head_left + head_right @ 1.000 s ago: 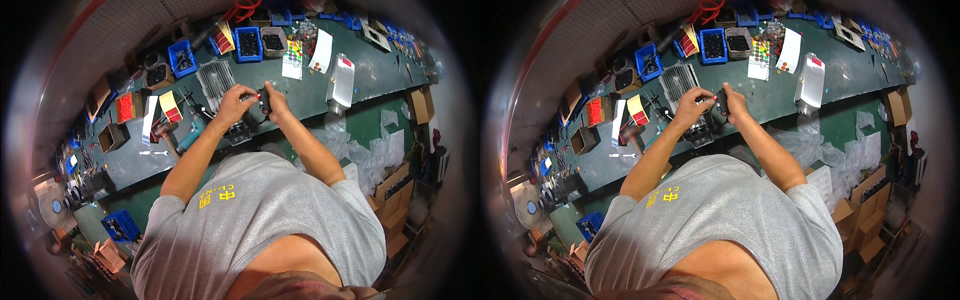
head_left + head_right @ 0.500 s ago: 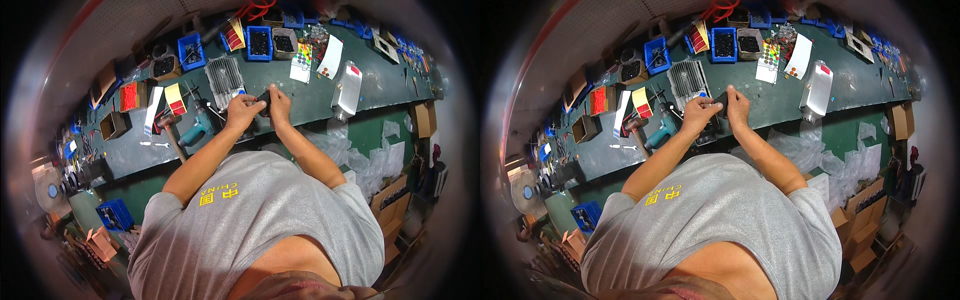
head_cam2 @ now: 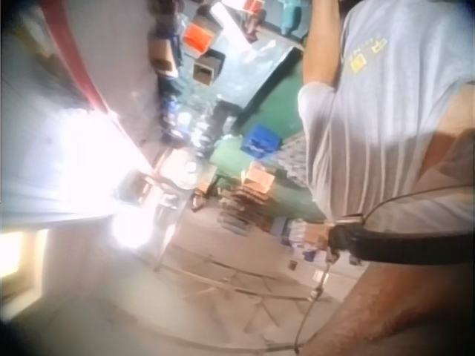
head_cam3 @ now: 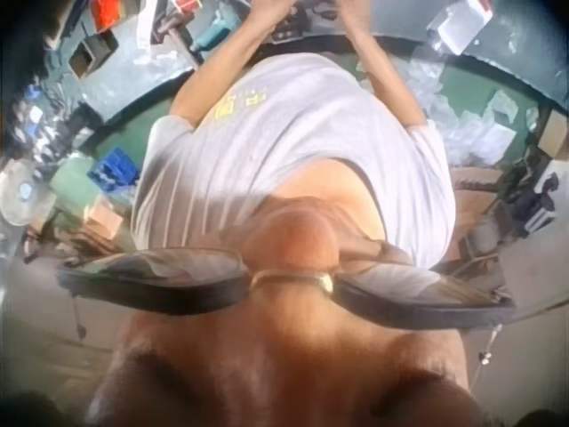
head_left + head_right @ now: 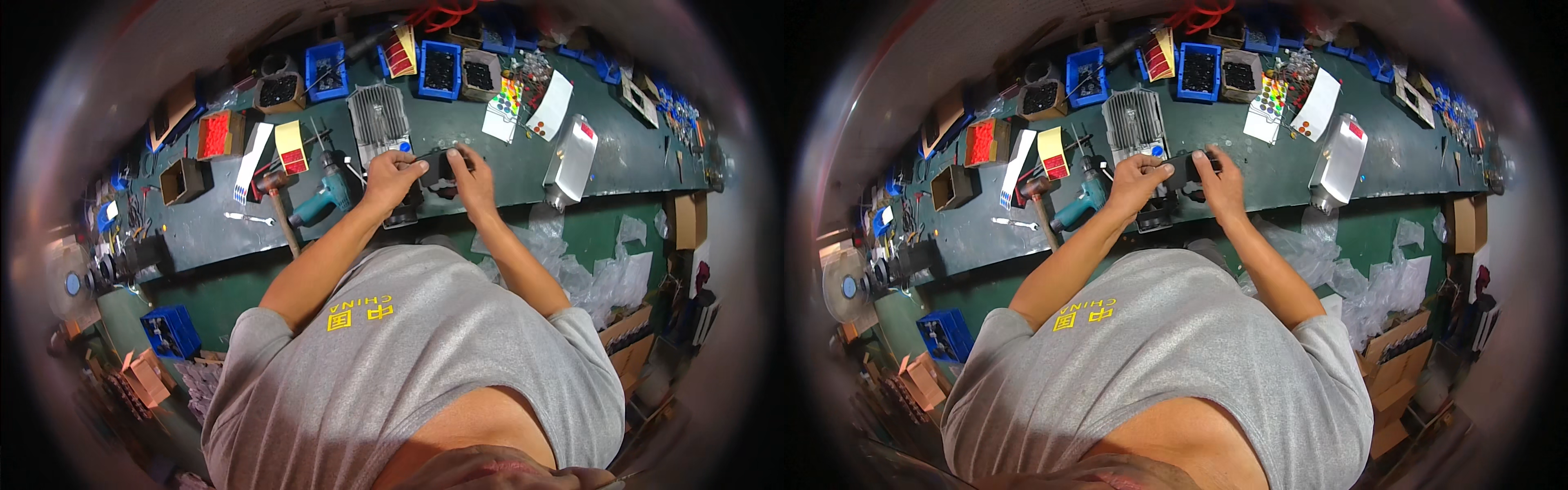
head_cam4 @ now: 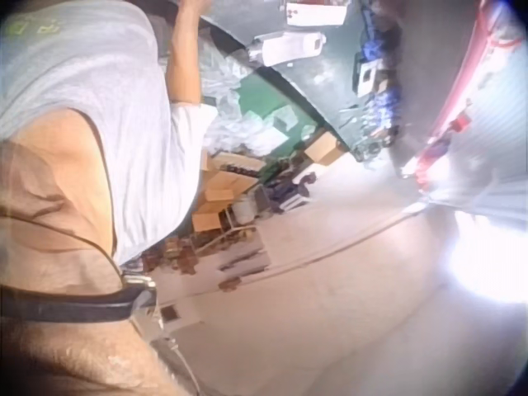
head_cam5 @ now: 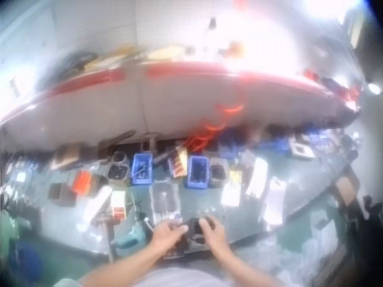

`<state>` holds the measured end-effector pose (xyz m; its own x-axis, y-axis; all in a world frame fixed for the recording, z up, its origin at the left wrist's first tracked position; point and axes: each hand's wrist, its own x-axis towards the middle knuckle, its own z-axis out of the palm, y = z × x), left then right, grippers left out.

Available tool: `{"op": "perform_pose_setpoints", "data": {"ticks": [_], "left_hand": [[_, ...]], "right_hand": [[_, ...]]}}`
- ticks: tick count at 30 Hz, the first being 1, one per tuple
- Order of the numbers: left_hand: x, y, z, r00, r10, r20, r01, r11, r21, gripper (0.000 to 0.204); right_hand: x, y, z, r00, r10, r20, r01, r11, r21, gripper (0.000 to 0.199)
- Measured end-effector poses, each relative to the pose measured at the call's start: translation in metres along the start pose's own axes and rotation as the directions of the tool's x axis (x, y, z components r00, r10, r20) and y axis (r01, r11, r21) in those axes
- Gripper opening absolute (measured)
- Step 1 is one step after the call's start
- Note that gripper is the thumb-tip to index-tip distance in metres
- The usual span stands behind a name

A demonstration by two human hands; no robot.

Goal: The person unpacks a silver metal casing, applies stickers, and uses a power drill to fasten components. They then attach a motor and connect wiring to complete the assembly.

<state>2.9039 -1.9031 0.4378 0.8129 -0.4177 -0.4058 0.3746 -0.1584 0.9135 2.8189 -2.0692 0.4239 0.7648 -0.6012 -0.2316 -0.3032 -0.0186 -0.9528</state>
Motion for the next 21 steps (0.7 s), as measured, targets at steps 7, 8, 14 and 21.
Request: {"op": "perform_pose_setpoints", "data": {"ticks": [7, 8, 14, 21], "left_hand": [[-0.003, -0.010, -0.017, 0.997, -0.050, 0.062, 0.055, 0.994, -0.089, 0.037], [-0.005, -0.005, -0.018, 0.995, -0.066, 0.076, 0.072, 0.994, -0.085, 0.037], [0.011, -0.027, -0.055, 0.966, 0.077, -0.246, -0.100, 0.991, -0.084, 0.026], [0.061, -0.127, -0.131, 0.852, -0.425, -0.304, 0.276, 0.860, -0.429, 0.023]], "right_hand": [[-0.006, -0.061, -0.012, 0.618, -0.576, 0.535, 0.786, 0.466, -0.407, 0.089], [-0.001, -0.057, -0.010, 0.589, -0.507, 0.629, 0.805, 0.439, -0.399, 0.087], [0.017, -0.040, 0.001, 0.655, -0.479, 0.585, 0.691, 0.693, -0.206, 0.072], [0.039, -0.021, 0.004, 0.791, -0.031, 0.611, 0.075, 0.996, -0.047, 0.068]]}}
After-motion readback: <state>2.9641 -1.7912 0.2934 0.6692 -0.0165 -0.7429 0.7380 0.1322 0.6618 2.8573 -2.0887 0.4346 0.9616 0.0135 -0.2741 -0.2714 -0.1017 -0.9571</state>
